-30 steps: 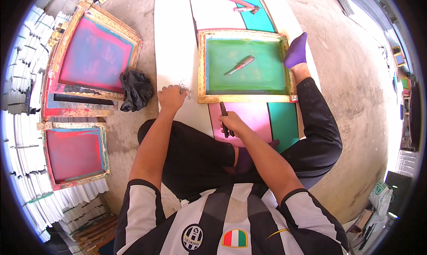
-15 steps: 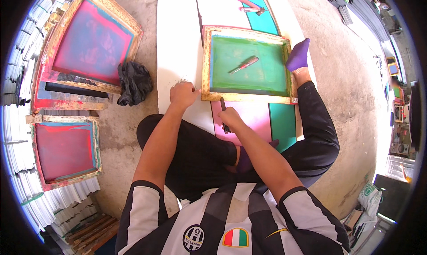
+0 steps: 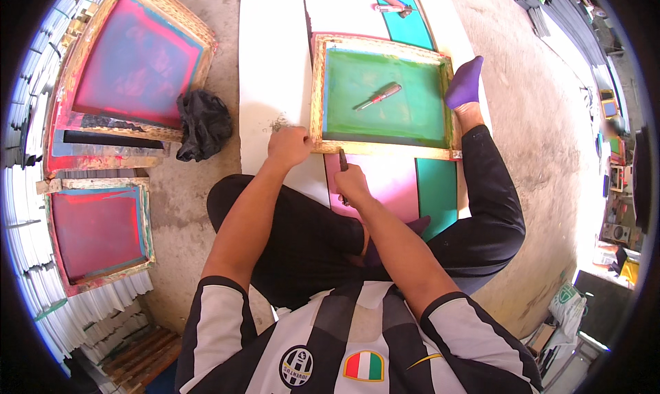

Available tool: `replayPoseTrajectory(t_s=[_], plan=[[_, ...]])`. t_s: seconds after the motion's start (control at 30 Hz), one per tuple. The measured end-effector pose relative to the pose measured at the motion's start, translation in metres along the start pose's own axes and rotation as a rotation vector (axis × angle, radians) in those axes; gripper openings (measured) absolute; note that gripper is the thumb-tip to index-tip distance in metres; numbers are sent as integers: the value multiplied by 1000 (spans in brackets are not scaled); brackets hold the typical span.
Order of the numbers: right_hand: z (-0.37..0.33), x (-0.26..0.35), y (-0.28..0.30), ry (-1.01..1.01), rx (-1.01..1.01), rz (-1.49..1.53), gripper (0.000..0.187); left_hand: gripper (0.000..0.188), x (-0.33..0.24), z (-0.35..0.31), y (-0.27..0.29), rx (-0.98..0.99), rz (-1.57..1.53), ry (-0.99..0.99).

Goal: The person scrapes the edges of a screen printing frame using a small metal tool. They work along the wooden frame, removing material from the surface.

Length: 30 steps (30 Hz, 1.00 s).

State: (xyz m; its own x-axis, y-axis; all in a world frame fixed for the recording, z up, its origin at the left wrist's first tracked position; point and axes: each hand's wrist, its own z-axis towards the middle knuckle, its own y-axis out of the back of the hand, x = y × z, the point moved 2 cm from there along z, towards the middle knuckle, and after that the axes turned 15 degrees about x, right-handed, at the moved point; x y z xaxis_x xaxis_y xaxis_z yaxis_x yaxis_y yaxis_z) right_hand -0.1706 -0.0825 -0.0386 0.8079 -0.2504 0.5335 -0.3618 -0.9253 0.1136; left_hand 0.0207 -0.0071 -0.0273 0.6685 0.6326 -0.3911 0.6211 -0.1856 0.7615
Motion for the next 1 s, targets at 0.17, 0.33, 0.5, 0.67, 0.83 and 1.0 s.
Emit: replayPoseTrajectory(t_s=[0.17, 0.33, 0.5, 0.67, 0.83, 1.0], plan=[[25, -29, 5, 127, 174, 204, 19, 32, 2, 2, -2, 15, -50, 3], [37, -42, 6, 181, 346, 447, 13, 27, 7, 5, -3, -24, -64, 20], [21, -37, 17, 215, 486, 422, 17, 21, -6, -6, 5, -46, -235, -233], [2, -6, 6, 233, 510, 311, 17, 15, -20, -19, 3, -46, -82, -523], [-9, 8, 0, 196, 486, 240, 26, 15, -10, -15, -4, -78, 86, -459], [-6, -10, 5, 182, 351, 264, 33, 21, 3, -7, -1, 12, 116, -62]])
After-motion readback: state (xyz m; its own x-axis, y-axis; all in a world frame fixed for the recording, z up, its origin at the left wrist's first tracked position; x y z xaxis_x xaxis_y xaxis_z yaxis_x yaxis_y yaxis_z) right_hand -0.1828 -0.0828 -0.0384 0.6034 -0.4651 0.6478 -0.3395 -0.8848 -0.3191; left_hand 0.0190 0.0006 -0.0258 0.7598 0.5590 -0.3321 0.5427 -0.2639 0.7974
